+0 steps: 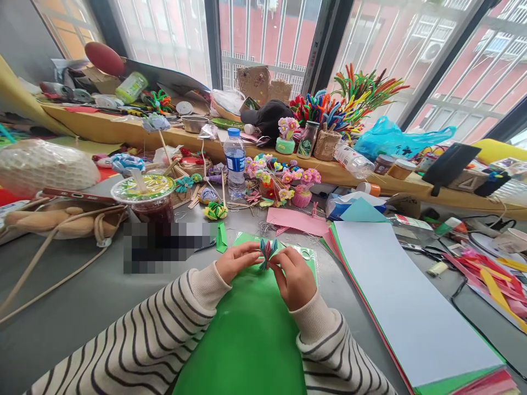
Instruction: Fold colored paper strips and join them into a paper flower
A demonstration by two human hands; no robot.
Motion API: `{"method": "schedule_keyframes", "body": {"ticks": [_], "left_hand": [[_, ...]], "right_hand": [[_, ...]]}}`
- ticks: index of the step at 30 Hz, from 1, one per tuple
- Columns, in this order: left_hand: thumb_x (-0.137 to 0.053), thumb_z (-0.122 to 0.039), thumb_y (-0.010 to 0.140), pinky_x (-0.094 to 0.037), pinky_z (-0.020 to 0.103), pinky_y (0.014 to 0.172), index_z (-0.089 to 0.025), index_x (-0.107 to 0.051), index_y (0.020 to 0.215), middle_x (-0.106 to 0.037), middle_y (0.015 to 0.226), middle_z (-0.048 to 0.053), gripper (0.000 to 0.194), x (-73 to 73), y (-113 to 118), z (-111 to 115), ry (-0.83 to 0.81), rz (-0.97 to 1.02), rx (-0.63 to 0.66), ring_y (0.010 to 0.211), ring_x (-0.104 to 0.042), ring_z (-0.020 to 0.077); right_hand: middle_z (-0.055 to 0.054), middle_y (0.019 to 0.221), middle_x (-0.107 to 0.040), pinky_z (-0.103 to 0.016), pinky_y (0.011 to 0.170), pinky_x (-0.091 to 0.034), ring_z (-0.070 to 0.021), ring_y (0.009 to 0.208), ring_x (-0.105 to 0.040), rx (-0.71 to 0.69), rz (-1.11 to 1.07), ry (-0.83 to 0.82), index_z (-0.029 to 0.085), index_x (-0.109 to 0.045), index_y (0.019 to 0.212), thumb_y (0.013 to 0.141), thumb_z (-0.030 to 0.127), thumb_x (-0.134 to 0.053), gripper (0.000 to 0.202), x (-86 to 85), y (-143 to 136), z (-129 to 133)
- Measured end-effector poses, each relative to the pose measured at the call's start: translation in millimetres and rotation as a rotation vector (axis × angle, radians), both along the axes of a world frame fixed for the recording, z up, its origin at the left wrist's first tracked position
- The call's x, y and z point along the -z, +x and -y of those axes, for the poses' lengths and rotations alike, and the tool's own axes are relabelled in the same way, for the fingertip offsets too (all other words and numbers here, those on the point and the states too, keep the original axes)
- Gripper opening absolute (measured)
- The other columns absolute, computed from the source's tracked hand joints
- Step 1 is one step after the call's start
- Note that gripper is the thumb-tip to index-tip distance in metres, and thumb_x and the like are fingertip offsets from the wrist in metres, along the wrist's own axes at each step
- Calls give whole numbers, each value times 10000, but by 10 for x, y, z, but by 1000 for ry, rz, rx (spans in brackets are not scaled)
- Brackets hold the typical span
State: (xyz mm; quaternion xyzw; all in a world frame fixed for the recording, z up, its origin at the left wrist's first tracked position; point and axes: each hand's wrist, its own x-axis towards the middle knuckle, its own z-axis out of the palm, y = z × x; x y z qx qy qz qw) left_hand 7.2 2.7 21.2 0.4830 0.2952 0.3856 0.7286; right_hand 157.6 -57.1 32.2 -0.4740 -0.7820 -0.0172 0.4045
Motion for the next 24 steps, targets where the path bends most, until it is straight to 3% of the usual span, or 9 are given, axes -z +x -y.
{"method": "schedule_keyframes", "body": {"ticks": [2, 8, 13, 16, 20, 24], "left_hand": [[-703, -436, 502, -431, 305, 769, -145, -643, 746, -583, 746, 28, 384, -8, 7, 5, -57, 10, -16, 763, -545, 144], [-632, -544, 530, -430, 217, 546, -122, -625, 673, -488, 612, -12, 445, 8, 0, -20, 28, -45, -101, 548, -476, 77], [-488, -667, 583, -428, 242, 459, -143, -562, 756, -533, 556, -11, 556, -29, -3, -37, -111, 16, 109, 417, -522, 97], [-477, -691, 564, -437, 243, 451, -152, -505, 681, -563, 528, 4, 553, -72, -9, -35, -196, 0, 124, 447, -579, 140], [-517, -658, 564, -442, 235, 442, -139, -509, 666, -581, 511, 17, 530, -103, -18, -18, -191, -28, 112, 470, -595, 153], [-719, -448, 476, -434, 215, 430, -139, -466, 648, -587, 522, -7, 434, -63, -11, -5, -133, -28, 110, 477, -593, 141]], "right_hand": [[-50, 706, -527, -277, 594, -451, -151, 671, -503, 8, 33, 55, 174, -527, 760, 790, 93, -428, 131, 0, -4, -1], [-68, 718, -567, -272, 597, -454, -161, 682, -521, 75, 201, 225, 168, -559, 782, 800, 107, -440, 135, -53, -47, 29], [-69, 710, -613, -295, 580, -437, -166, 622, -523, 122, 487, 379, 153, -591, 806, 786, 65, -447, 169, -72, -73, 47], [-61, 704, -626, -302, 586, -435, -162, 617, -537, 136, 580, 432, 161, -602, 793, 802, 75, -431, 192, -89, -83, 53], [-47, 692, -632, -297, 589, -431, -154, 605, -543, 179, 616, 449, 172, -610, 785, 805, 74, -429, 207, -109, -85, 58], [-60, 703, -632, -304, 597, -431, -161, 614, -546, 178, 607, 459, 166, -610, 797, 799, 71, -435, 198, -91, -71, 51]]}}
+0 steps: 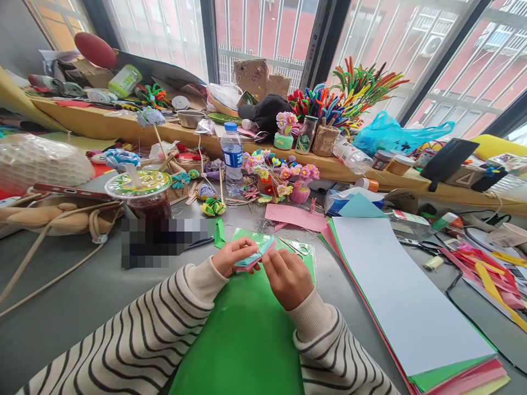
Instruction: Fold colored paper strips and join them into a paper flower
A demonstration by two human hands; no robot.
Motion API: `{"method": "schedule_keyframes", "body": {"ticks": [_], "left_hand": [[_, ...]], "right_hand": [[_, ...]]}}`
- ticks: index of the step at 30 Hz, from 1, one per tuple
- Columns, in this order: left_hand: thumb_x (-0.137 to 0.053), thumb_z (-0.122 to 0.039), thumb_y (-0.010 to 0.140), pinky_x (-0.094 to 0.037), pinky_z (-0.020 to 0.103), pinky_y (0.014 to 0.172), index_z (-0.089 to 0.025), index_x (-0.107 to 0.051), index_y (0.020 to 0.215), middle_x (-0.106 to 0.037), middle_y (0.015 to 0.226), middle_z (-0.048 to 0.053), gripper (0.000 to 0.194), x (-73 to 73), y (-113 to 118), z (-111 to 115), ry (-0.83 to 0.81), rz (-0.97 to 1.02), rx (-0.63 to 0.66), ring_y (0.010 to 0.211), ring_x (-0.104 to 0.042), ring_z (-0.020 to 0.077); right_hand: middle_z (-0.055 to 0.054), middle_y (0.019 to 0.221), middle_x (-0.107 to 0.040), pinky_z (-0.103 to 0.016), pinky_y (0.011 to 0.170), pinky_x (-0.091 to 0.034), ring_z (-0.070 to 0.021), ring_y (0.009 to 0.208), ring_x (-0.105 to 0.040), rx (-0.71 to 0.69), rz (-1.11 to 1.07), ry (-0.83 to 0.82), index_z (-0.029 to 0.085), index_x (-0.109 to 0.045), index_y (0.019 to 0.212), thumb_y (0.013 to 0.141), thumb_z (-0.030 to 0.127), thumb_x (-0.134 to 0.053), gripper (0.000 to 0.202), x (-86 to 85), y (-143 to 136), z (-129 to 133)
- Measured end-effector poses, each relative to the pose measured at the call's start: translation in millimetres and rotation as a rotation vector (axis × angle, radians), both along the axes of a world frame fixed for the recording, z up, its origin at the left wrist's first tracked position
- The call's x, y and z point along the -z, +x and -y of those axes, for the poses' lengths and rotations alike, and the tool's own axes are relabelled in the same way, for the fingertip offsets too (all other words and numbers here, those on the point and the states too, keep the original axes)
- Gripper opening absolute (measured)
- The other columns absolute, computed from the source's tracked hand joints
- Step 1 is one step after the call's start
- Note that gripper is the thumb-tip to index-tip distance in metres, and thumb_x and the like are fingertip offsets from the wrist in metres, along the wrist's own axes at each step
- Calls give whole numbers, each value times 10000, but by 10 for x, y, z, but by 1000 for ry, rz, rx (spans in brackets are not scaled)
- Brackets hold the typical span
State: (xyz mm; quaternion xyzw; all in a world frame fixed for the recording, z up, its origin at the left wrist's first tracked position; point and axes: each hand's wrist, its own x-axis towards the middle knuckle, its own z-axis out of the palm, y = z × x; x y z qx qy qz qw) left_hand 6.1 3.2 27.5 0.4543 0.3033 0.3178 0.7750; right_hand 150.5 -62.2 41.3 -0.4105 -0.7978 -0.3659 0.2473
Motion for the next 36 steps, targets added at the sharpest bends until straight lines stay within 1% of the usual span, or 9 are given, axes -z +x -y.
{"method": "schedule_keyframes", "body": {"ticks": [4, 8, 12, 17, 20, 27, 31, 34, 36], "left_hand": [[-754, -330, 473, -432, 216, 438, -152, -436, 721, -597, 563, -20, 441, 69, 10, -4, 32, 33, -19, 528, -615, 159], [-766, -300, 453, -459, 271, 561, -141, -482, 796, -604, 616, -14, 472, 85, 12, -10, 42, 4, -95, 573, -623, 158], [-778, -295, 402, -439, 288, 646, -126, -550, 722, -600, 603, -17, 428, 62, 23, -8, 40, -30, -149, 586, -601, 138], [-788, -269, 350, -418, 259, 645, -121, -585, 638, -612, 590, -9, 383, 41, 43, 8, 24, -68, -185, 601, -566, 115], [-784, -279, 361, -413, 246, 632, -120, -587, 617, -606, 577, -12, 360, 52, 50, 19, 47, -73, -195, 587, -548, 101], [-734, -311, 497, -403, 224, 576, -131, -557, 629, -582, 566, -14, 285, 122, 40, 29, 210, -117, -198, 560, -523, 88], [-689, -302, 564, -422, 226, 573, -135, -540, 648, -571, 580, -6, 239, 114, 43, 56, 327, -168, -222, 564, -528, 96], [-638, -289, 613, -444, 235, 579, -136, -546, 663, -579, 604, 7, 186, 91, 49, 91, 468, -263, -276, 572, -538, 108], [-604, -267, 640, -459, 247, 604, -137, -557, 671, -593, 629, 19, 142, 83, 51, 118, 619, -354, -331, 590, -551, 118]], "right_hand": [[-63, 736, -623, -311, 631, -437, -165, 645, -542, 18, -92, -77, 186, -600, 830, 814, 115, -421, 194, 42, 22, -21], [-71, 748, -602, -311, 653, -450, -176, 695, -537, -14, -253, -151, 179, -580, 865, 803, 156, -453, 143, 65, 42, -40], [-88, 763, -583, -318, 649, -455, -188, 721, -525, 18, -307, -170, 154, -569, 881, 796, 194, -470, 136, 76, 47, -52], [-93, 740, -577, -305, 636, -454, -188, 705, -509, 11, -283, -214, 122, -584, 830, 785, 164, -477, 124, 93, 29, -69], [-83, 730, -579, -300, 635, -450, -184, 693, -501, 13, -265, -223, 126, -590, 820, 785, 154, -471, 127, 98, 17, -70], [-72, 678, -561, -282, 610, -431, -170, 647, -488, 29, -263, -228, 128, -594, 765, 803, 142, -440, 160, 104, -22, -52], [-64, 657, -540, -270, 595, -421, -165, 636, -480, 58, -287, -222, 139, -583, 735, 812, 152, -413, 187, 123, -61, -65], [-58, 623, -514, -266, 569, -410, -164, 612, -470, 97, -318, -207, 145, -565, 676, 812, 152, -390, 221, 138, -105, -77], [-57, 611, -504, -270, 557, -404, -167, 604, -466, 120, -349, -212, 144, -555, 661, 806, 149, -380, 228, 146, -133, -77]]}}
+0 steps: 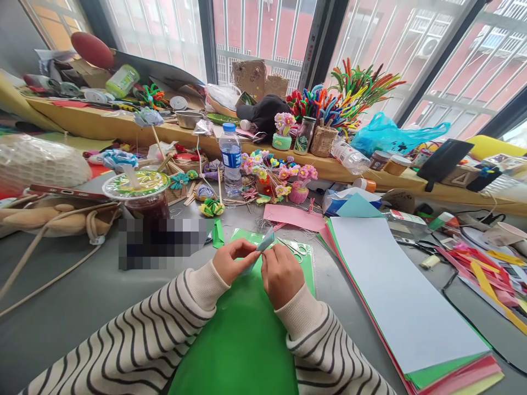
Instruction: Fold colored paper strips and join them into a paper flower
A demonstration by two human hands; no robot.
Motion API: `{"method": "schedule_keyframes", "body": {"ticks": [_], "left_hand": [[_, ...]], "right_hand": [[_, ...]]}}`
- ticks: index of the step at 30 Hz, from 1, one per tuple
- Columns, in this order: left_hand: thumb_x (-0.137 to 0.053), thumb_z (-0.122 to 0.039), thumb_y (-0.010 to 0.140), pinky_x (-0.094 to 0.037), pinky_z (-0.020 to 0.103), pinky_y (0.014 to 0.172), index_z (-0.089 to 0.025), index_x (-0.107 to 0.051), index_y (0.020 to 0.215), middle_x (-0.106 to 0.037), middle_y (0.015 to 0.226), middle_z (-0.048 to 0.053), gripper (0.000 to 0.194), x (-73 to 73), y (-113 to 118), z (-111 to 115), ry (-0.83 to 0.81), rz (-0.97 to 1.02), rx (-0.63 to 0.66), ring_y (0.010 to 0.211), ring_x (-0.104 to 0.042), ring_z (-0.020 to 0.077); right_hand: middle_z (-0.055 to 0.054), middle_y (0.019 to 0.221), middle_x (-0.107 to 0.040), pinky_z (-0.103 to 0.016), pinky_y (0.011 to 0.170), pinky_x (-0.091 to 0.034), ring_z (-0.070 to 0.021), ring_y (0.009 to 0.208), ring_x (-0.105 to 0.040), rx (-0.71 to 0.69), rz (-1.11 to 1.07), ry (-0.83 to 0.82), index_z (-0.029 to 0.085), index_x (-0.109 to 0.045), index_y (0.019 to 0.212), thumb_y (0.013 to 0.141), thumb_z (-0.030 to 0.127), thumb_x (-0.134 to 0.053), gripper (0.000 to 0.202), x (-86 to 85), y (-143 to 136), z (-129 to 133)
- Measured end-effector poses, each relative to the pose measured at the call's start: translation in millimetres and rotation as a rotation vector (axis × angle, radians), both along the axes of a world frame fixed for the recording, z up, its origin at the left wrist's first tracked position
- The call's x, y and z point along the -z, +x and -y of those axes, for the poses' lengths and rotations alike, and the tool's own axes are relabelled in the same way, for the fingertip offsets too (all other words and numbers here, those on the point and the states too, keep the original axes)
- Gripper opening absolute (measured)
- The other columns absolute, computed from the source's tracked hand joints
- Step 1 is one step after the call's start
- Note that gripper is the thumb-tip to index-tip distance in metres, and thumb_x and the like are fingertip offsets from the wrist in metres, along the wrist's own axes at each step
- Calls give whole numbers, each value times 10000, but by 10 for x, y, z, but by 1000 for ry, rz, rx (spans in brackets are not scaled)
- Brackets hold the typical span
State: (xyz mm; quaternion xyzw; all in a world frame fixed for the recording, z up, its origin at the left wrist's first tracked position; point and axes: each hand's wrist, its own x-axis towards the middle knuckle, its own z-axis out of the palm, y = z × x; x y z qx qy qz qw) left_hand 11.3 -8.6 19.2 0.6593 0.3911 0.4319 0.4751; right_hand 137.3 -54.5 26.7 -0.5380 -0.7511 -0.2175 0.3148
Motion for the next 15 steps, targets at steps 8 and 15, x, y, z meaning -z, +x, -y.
{"method": "schedule_keyframes", "body": {"ticks": [8, 15], "left_hand": [[-522, -204, 704, -454, 222, 550, -151, -578, 697, -603, 635, 29, 78, 32, 11, 52, 494, -234, -139, 569, -552, 116], [-490, -204, 721, -438, 234, 572, -153, -593, 701, -603, 656, 44, 116, -22, -9, 57, 509, -267, -101, 591, -548, 125]], "right_hand": [[-46, 631, -501, -271, 521, -390, -144, 566, -453, -49, -552, -294, 150, -506, 662, 777, 230, -376, 192, 49, -33, -10], [38, 475, -395, -229, 369, -311, -94, 398, -361, -151, -1102, -705, 161, -508, 659, 722, 370, -423, 234, 99, -3, -93]]}}
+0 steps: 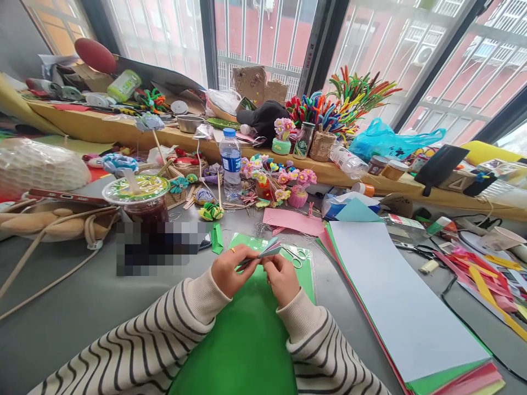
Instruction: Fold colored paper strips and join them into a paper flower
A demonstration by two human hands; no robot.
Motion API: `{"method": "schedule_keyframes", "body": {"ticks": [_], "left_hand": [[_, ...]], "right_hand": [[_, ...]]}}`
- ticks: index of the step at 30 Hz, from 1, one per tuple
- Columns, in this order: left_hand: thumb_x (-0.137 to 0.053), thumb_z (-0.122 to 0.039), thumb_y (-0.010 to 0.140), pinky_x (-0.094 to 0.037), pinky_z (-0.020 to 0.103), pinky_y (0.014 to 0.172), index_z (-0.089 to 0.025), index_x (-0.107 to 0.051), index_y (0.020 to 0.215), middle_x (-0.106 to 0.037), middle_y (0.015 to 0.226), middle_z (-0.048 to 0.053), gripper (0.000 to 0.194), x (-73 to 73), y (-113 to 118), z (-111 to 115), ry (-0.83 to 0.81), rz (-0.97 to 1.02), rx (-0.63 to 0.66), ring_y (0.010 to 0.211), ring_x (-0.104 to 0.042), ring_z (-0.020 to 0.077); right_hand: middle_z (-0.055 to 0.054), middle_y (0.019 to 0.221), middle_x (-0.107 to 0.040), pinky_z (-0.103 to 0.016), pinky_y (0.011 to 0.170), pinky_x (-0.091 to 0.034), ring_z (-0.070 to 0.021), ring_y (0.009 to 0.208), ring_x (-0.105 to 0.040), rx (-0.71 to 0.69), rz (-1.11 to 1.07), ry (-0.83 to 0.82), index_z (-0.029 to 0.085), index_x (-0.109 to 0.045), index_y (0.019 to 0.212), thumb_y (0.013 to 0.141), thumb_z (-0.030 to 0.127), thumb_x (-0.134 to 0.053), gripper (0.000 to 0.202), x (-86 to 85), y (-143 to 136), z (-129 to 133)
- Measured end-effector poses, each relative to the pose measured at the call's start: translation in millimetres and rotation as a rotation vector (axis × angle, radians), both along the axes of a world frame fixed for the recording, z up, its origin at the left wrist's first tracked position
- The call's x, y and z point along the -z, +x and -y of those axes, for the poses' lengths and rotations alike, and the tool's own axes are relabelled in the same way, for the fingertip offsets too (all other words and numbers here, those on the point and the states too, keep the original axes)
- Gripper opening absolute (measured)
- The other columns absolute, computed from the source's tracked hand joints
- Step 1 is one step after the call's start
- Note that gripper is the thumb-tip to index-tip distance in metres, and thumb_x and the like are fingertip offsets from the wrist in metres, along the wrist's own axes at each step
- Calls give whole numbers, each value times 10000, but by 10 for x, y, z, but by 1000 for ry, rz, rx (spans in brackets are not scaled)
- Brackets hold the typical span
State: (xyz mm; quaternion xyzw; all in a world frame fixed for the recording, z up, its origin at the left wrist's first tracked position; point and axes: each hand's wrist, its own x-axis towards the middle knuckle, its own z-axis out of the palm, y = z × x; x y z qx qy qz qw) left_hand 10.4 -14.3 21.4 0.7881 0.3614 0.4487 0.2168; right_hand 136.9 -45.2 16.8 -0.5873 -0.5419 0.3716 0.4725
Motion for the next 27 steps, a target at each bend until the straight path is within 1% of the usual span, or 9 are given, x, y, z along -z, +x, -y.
{"method": "schedule_keyframes", "body": {"ticks": [1, 3, 6, 8, 10, 12, 16, 20, 27], "left_hand": [[-510, -213, 706, -441, 237, 586, -153, -587, 693, -606, 660, 43, 99, -9, -5, -14, -76, 42, 3, 598, -552, 127], [-564, -249, 666, -446, 241, 594, -150, -571, 675, -609, 653, 36, 100, -19, -17, -59, -311, 164, 23, 604, -561, 131], [-639, -315, 599, -443, 238, 580, -141, -554, 663, -604, 615, 20, 203, -2, -31, -135, -708, 364, 103, 584, -561, 124], [-678, -323, 553, -437, 239, 605, -132, -559, 659, -602, 602, 14, 249, 23, -29, -165, -825, 458, 151, 587, -560, 117], [-705, -330, 515, -428, 239, 598, -127, -565, 644, -599, 589, 11, 278, 50, -18, -175, -850, 521, 159, 575, -552, 112], [-720, -341, 488, -423, 241, 584, -126, -567, 626, -595, 577, 9, 298, 69, -6, -173, -854, 542, 162, 562, -545, 110], [-724, -355, 476, -412, 232, 530, -128, -566, 614, -574, 538, -3, 309, 82, 0, -179, -870, 487, 168, 512, -515, 97], [-712, -348, 494, -395, 217, 478, -130, -560, 611, -560, 528, -9, 291, 89, -8, -189, -851, 443, 143, 489, -489, 87], [-705, -356, 497, -408, 224, 483, -127, -555, 606, -560, 521, -7, 295, 100, -10, -187, -854, 419, 140, 492, -504, 98]], "right_hand": [[34, 483, -405, -227, 367, -312, -94, 401, -369, -8, 17, 12, 161, -513, 658, 732, 374, -424, 242, -14, 9, 5], [0, 558, -475, -227, 406, -351, -108, 473, -436, -1, 142, 109, 158, -529, 668, 752, 357, -442, 233, -51, 31, 28], [-42, 686, -535, -231, 479, -407, -114, 548, -481, 20, 473, 354, 147, -563, 743, 785, 291, -455, 185, -97, 72, 73], [-58, 726, -548, -244, 528, -432, -125, 586, -499, 37, 702, 530, 136, -574, 815, 796, 245, -458, 160, -111, 91, 89], [-69, 722, -559, -259, 580, -441, -148, 642, -515, 62, 921, 695, 126, -581, 830, 800, 195, -459, 143, -120, 94, 88], [-66, 679, -567, -267, 595, -433, -158, 643, -515, 85, 1119, 815, 123, -593, 784, 794, 149, -465, 131, -135, 81, 78], [-50, 627, -577, -268, 578, -409, -146, 585, -499, 107, 1373, 928, 121, -607, 727, 779, 95, -475, 144, -185, 45, 63], [-46, 613, -582, -265, 556, -386, -139, 571, -493, 74, 1449, 966, 121, -614, 712, 800, 83, -441, 198, -224, 30, 69], [-31, 565, -562, -266, 519, -341, -133, 548, -482, 69, 1436, 967, 128, -608, 686, 795, 91, -457, 190, -193, 61, 64]]}}
